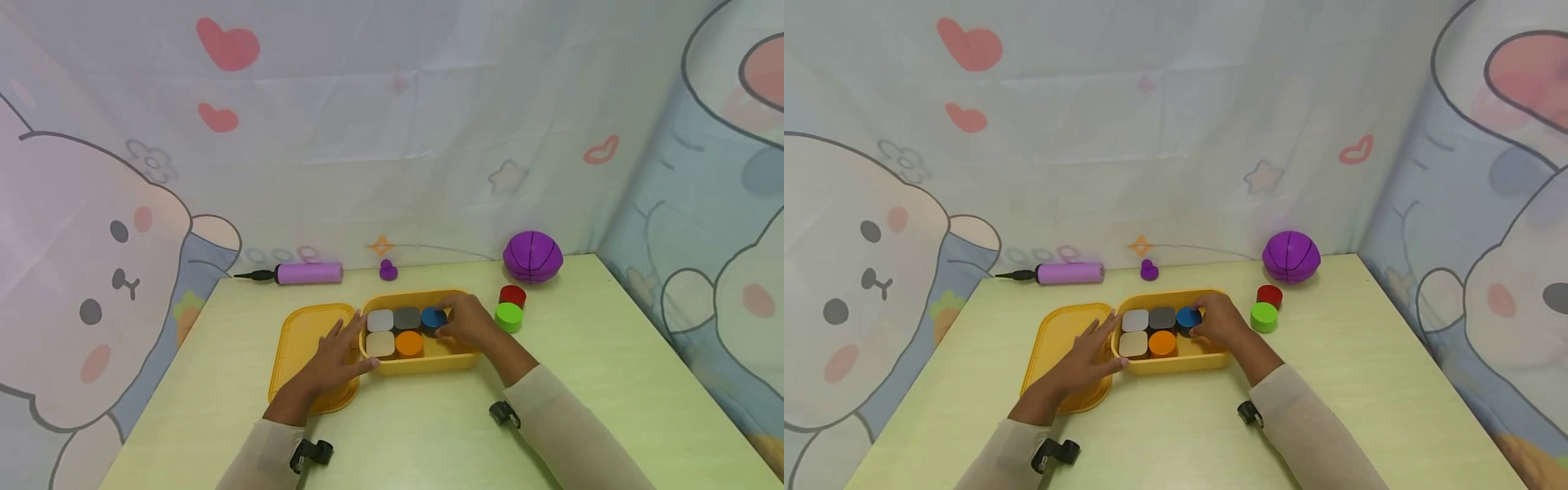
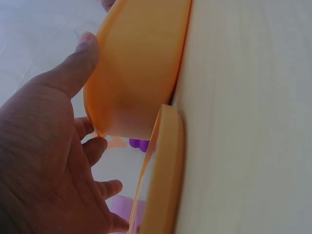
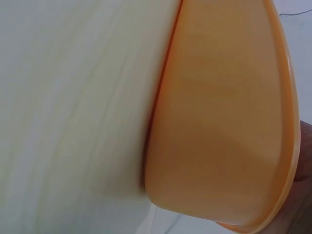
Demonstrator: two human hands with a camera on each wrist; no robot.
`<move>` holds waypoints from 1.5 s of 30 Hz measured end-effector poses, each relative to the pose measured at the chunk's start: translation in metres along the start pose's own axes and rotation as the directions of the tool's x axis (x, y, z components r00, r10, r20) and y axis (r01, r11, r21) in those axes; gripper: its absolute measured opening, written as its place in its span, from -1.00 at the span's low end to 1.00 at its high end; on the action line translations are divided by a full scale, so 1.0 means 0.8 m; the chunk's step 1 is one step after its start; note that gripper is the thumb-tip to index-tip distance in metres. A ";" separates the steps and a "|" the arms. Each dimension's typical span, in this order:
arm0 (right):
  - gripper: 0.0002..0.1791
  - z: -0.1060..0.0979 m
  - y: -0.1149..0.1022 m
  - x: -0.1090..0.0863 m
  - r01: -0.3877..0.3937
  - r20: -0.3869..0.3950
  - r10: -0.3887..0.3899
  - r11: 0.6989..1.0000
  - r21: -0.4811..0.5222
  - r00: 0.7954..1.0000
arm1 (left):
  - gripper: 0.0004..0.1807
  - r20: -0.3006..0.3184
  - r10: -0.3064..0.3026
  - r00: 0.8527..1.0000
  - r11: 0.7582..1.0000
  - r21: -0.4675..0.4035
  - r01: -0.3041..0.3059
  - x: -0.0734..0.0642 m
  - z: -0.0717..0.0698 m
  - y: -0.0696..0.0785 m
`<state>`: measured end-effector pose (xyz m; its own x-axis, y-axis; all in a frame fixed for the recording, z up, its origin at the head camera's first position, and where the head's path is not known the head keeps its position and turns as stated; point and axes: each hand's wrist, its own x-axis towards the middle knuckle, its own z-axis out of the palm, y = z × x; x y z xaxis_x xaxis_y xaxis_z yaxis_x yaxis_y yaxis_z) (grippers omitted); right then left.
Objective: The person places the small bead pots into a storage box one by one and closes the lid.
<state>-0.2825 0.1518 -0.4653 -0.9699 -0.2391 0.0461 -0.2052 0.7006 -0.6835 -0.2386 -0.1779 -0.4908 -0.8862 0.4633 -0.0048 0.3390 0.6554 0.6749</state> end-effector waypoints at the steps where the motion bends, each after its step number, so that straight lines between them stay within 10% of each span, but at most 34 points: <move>1: -0.46 0.000 0.000 -0.001 0.004 -0.001 -0.004 1.000 0.005 1.000 | 0.09 0.000 -0.001 1.000 1.000 0.000 0.001 0.000 0.000 0.000; 11: -0.45 -0.015 0.000 -0.015 0.081 -0.103 -0.079 0.997 0.013 0.991 | 0.09 -0.005 0.001 1.000 1.000 0.001 -0.001 -0.001 0.000 0.001; 26: -0.70 -0.030 0.038 -0.032 0.260 -0.364 -0.169 0.941 0.215 0.916 | 0.08 -0.006 0.008 1.000 1.000 0.013 -0.008 0.001 -0.001 -0.002; 45: -0.53 -0.064 0.124 -0.050 0.126 -0.419 0.004 0.951 0.282 0.908 | 0.08 0.001 0.001 1.000 1.000 0.017 -0.001 0.002 0.001 -0.006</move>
<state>-0.2712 0.2657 -0.4977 -0.9365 0.0669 0.3443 -0.2804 0.4465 -0.8497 -0.2414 -0.1800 -0.4950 -0.8858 0.4641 -0.0050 0.3447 0.6650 0.6625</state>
